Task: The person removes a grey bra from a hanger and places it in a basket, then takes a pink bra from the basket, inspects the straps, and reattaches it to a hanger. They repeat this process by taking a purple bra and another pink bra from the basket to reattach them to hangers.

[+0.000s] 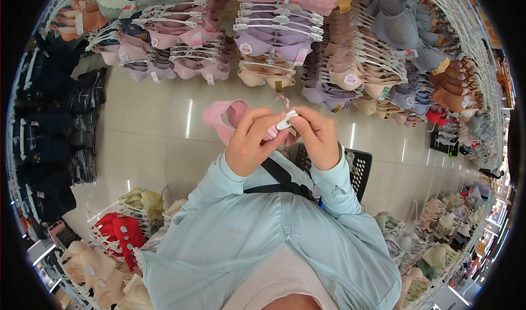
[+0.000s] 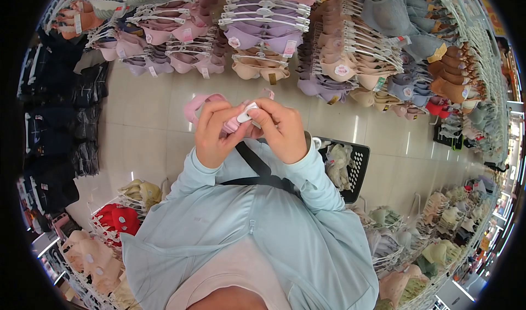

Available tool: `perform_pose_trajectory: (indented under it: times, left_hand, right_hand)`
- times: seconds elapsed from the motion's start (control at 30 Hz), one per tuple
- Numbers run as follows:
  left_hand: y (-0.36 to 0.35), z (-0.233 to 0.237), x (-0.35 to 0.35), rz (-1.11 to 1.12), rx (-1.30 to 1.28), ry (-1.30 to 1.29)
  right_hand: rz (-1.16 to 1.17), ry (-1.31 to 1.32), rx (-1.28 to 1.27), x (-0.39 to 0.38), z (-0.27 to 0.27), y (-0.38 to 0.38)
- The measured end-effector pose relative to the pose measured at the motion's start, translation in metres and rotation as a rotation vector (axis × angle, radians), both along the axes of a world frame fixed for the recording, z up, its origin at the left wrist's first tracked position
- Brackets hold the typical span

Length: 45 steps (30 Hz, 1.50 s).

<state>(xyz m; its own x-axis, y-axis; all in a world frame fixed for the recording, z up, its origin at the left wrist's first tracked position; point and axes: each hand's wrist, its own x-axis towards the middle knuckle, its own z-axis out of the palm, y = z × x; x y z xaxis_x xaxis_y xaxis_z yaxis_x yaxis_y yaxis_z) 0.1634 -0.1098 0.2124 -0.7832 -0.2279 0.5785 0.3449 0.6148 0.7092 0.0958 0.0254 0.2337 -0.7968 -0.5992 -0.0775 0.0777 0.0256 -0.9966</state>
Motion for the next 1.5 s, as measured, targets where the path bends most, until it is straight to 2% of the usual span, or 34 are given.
perform_pose_trajectory:
  times: [0.13,0.2,0.23,0.3,0.33,0.4,0.43,0.5,0.53,0.6,0.67,0.7,0.77,0.83,0.9,0.97,1.0,1.07,1.1,1.17,1.23,1.27,1.3,1.37,1.5]
  left_hand:
    - [-0.005,0.007,-0.001,-0.034,0.097,-0.037]
    - [-0.005,0.008,-0.001,-0.110,0.142,-0.127]
    - [-0.006,0.005,0.000,-0.113,0.141,-0.128]
    - [-0.006,-0.006,0.002,-0.011,0.174,-0.199]
    - [-0.007,-0.004,0.003,-0.014,0.173,-0.200]
    - [-0.009,-0.001,0.003,0.110,0.266,-0.228]
    - [-0.011,-0.002,0.003,0.109,0.264,-0.229]
    - [-0.013,-0.005,0.004,0.152,0.357,-0.187]
    - [-0.015,-0.004,0.005,0.152,0.357,-0.188]
    - [-0.017,-0.001,0.007,0.076,0.536,-0.194]
    - [-0.019,-0.005,0.010,0.057,0.531,-0.173]
    - [-0.021,-0.006,0.011,0.040,0.529,-0.148]
    - [-0.025,-0.004,0.015,0.042,0.561,-0.183]
    - [-0.029,-0.001,0.019,0.049,0.593,-0.216]
    - [-0.032,0.002,0.022,0.002,0.767,-0.196]
    - [-0.037,-0.002,0.024,0.003,0.809,-0.203]
    - [-0.040,-0.005,0.026,0.004,0.853,-0.214]
    - [-0.048,-0.013,0.031,0.025,0.846,-0.220]
    - [-0.051,-0.016,0.033,0.042,0.840,-0.229]
    - [-0.053,-0.020,0.032,0.103,0.845,-0.173]
    - [-0.058,-0.022,0.031,0.167,0.851,-0.113]
    - [-0.062,-0.023,0.032,0.204,0.878,-0.090]
    - [-0.066,-0.024,0.033,0.240,0.905,-0.068]
    - [-0.074,-0.028,0.035,0.253,0.933,-0.027]
    - [-0.084,-0.034,0.038,0.248,1.010,0.058]
  right_hand:
    - [0.080,0.011,0.004,-0.006,0.004,0.004]
    - [0.016,0.225,0.020,-0.004,0.010,0.001]
    - [0.013,0.224,0.019,-0.003,0.009,0.000]
    - [-0.275,0.664,0.127,-0.002,-0.001,-0.002]
    - [-0.278,0.663,0.128,-0.001,-0.008,0.004]
    - [-0.321,0.961,0.219,0.001,-0.031,0.023]
    - [-0.323,0.959,0.218,0.006,-0.047,0.033]
    - [0.017,0.662,0.292,0.017,-0.089,0.049]
    - [0.017,0.662,0.292,0.018,-0.110,0.045]
    - [-0.298,0.026,0.255,0.015,-0.160,0.030]
    - [-0.345,-0.161,0.318,-0.003,-0.260,0.040]
    - [-0.350,-0.164,0.317,-0.016,-0.272,0.037]
    - [-0.168,-0.285,0.389,-0.041,-0.283,0.026]
    - [-0.154,-0.262,0.329,-0.048,-0.265,0.008]
    - [-0.139,-0.236,0.271,-0.057,-0.258,-0.010]
    - [0.045,-0.518,0.186,-0.071,-0.262,-0.025]
    - [0.050,-0.516,0.185,-0.073,-0.259,-0.027]
    - [0.212,-0.849,-0.047,-0.077,-0.253,-0.030]
    - [0.215,-0.846,-0.047,-0.074,-0.241,-0.030]
    - [0.374,-0.824,-0.480,-0.062,-0.214,-0.023]
    - [0.115,-0.843,-0.444,-0.063,-0.244,-0.006]
    - [-0.134,-0.988,-0.383,-0.067,-0.280,0.009]
    - [0.065,-1.074,-0.710,-0.059,-0.239,0.023]
    - [-0.003,-0.729,-0.637,-0.050,-0.186,0.032]
    - [-0.051,-0.577,-0.817,-0.054,-0.138,0.048]
